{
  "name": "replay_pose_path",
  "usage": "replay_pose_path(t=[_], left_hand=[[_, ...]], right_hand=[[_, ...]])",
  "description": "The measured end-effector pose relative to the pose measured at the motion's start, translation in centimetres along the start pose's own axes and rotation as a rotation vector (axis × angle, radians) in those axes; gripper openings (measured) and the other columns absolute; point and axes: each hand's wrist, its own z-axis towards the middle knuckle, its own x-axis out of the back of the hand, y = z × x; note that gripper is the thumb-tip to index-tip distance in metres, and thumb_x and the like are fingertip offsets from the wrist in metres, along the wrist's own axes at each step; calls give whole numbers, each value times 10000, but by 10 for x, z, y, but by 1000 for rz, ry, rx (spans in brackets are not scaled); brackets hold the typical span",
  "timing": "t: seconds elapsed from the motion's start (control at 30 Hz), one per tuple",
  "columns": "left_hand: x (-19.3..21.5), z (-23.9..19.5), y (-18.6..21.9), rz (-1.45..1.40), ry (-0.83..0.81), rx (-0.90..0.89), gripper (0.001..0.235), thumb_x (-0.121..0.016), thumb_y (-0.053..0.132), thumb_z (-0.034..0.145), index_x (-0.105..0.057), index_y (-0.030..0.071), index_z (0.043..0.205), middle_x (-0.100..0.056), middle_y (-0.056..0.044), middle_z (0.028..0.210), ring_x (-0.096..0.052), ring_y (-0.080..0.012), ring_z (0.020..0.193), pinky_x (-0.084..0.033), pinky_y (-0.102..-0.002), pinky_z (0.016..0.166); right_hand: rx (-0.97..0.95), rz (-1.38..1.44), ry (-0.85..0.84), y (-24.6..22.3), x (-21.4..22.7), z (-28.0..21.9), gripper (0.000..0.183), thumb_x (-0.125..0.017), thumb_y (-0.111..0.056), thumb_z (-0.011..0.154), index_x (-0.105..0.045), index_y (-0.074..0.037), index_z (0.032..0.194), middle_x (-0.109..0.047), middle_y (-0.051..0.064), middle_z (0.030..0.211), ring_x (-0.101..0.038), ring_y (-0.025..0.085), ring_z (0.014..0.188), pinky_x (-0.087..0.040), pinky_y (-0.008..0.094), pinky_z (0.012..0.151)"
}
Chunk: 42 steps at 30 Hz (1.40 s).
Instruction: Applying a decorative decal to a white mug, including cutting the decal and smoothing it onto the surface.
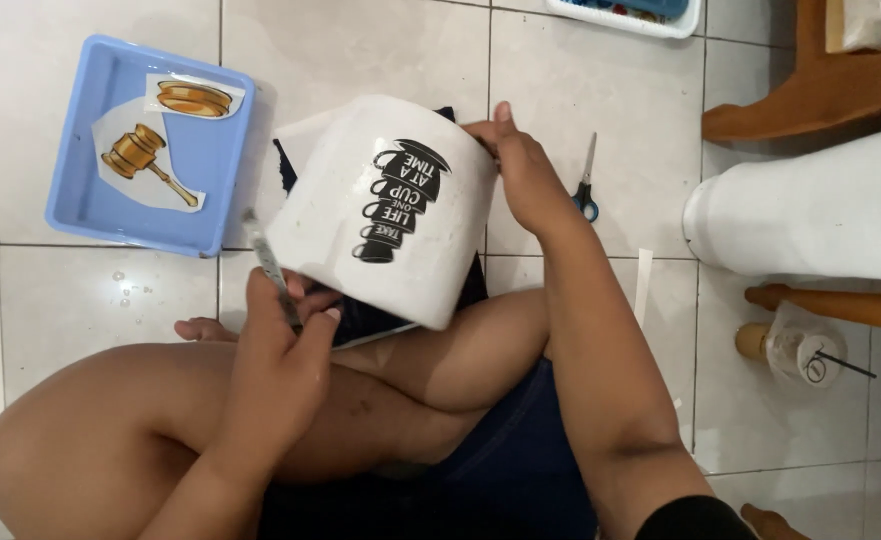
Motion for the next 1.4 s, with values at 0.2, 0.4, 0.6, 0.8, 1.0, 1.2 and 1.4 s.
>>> replay_pose_path(t=[0.2, 0.4, 0.6, 0.8, 1.0, 1.2, 1.4], left_hand=[[3, 18, -9, -178, 20, -138, 326, -480, -79, 1000, -287, 171, 1081, -494, -98, 1321, -575, -194, 1131, -527, -444, 1039], [3, 17, 28, 442, 66, -242, 281, -544, 97, 1076, -392, -60, 1253, -672, -214, 1052, -699, -304, 819, -543, -437, 784], [11, 4, 50, 885, 141, -170, 313, -549, 211, 1114, -520, -42, 1296, -701, -227, 1040, -708, -443, 835, -521, -588, 736], [34, -10, 54, 1473, -90, -349, 330, -580, 31, 891, -562, 0, 1220, -636, -196, 1069, -726, -367, 805, -618, -446, 738], [26, 19, 25, 1423, -27, -372, 184, -580, 192, 996, -582, 86, 1146, -671, -82, 955, -729, -261, 803, -562, -381, 621], [21, 13, 14, 1473, -91, -350, 212, -579, 181, 910, -556, 132, 1115, -639, -34, 866, -705, -215, 654, -534, -365, 546], [15, 9, 7, 1372, -111, -309, 89, -579, 153, 919, -540, 135, 997, -636, -40, 768, -682, -231, 541, -509, -395, 441]], right_hand=[[-239, -43, -28, -19, 16, -58, 893, -230, -664, 1085, -656, 54, 1401, -687, 337, 1310, -705, 457, 1221, -602, 540, 999], [-79, -175, -119, -25, 5, -65, 833, -264, -597, 1063, -122, -79, 1701, -268, 299, 1736, -254, 451, 1607, -241, 510, 1259], [82, 112, -109, -1, -9, -54, 992, -250, -760, 1008, -103, -57, 1692, -77, 302, 1794, -36, 512, 1651, -116, 668, 1267], [151, 180, -160, 10, -13, -40, 991, -621, -368, 934, -51, -111, 1702, -125, 394, 1776, -91, 560, 1650, -147, 677, 1255], [167, 73, -188, -7, -9, -41, 1251, -836, -336, 736, -81, 12, 1672, -212, 370, 1750, -260, 507, 1622, -254, 590, 1272], [37, -118, -192, -20, -5, -44, 1539, -994, -156, 481, -39, -58, 1683, -198, 352, 1768, -302, 513, 1599, -295, 568, 1251], [57, -163, -157, -23, -6, -45, 1584, -1039, -167, 433, -67, -45, 1677, -321, 339, 1735, -397, 466, 1571, -335, 517, 1248]])
